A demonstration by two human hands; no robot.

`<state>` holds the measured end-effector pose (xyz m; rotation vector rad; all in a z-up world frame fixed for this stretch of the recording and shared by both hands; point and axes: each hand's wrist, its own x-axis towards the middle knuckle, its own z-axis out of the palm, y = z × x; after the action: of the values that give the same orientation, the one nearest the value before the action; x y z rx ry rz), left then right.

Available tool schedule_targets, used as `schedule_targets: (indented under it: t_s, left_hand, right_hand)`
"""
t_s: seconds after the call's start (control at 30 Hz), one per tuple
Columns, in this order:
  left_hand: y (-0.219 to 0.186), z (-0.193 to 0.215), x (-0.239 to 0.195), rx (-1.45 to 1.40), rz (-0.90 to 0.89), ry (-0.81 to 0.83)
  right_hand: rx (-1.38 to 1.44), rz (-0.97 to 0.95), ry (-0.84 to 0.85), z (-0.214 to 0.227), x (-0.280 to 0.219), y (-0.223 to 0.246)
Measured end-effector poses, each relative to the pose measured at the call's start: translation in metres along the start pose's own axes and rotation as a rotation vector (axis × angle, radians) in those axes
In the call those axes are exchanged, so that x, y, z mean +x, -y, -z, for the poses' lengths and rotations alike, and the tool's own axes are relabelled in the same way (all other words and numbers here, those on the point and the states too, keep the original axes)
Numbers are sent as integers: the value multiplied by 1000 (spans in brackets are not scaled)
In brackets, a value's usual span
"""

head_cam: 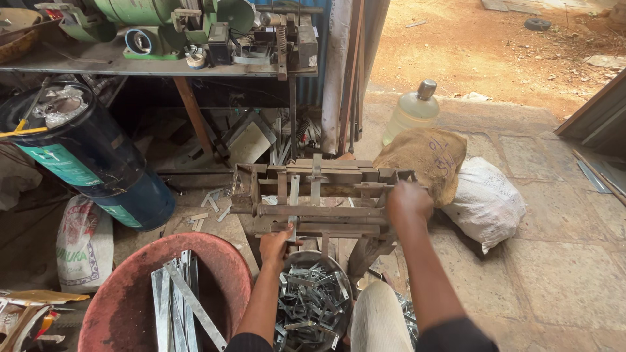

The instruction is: The person picks up metal strips from a red bowl and places them into a wooden jig, then collects the smaller resulting metal pieces from a central bucket and puts them into the red bowl.

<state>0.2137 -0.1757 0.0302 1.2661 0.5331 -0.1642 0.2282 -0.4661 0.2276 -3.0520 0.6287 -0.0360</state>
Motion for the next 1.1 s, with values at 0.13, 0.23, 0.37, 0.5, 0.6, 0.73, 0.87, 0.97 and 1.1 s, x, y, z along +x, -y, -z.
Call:
schedule_targets:
  t_s: [0.13,0.23,0.37,0.5,0.6,0.73,0.87,0.97,1.1]
  left_hand:
    - [7,5,-12,-109,-66,71]
    - [9,7,-28,-136,98,-64]
    - [22,6,-48,-77,-289,-201]
    - [16,9,-43,75,-475,-221]
    - [11,10,-38,216,-643,-153]
    - [-10,-1,-37,459,-745,-154]
    - [-17,-8,-51,303,-622,-99]
    - [-7,1,-70,303,-606,-105]
    - [55,33,-116,420,-502,-11]
  right_hand:
    - [-3,78,-128,-51,-65,-29]
    - [180,-2,-141,-91,-110,-34]
    - [387,79,-399,-125,-138,-30]
    - [368,42,-217,-116,-118,-41]
    - [125,86,-164,-91,-68,-49]
    - [76,226,-93,-38,18,-27]
    - [75,8,383,10,70,5]
    - [-10,91,332,19,64,14]
    - [-41,67,178,24,53,15]
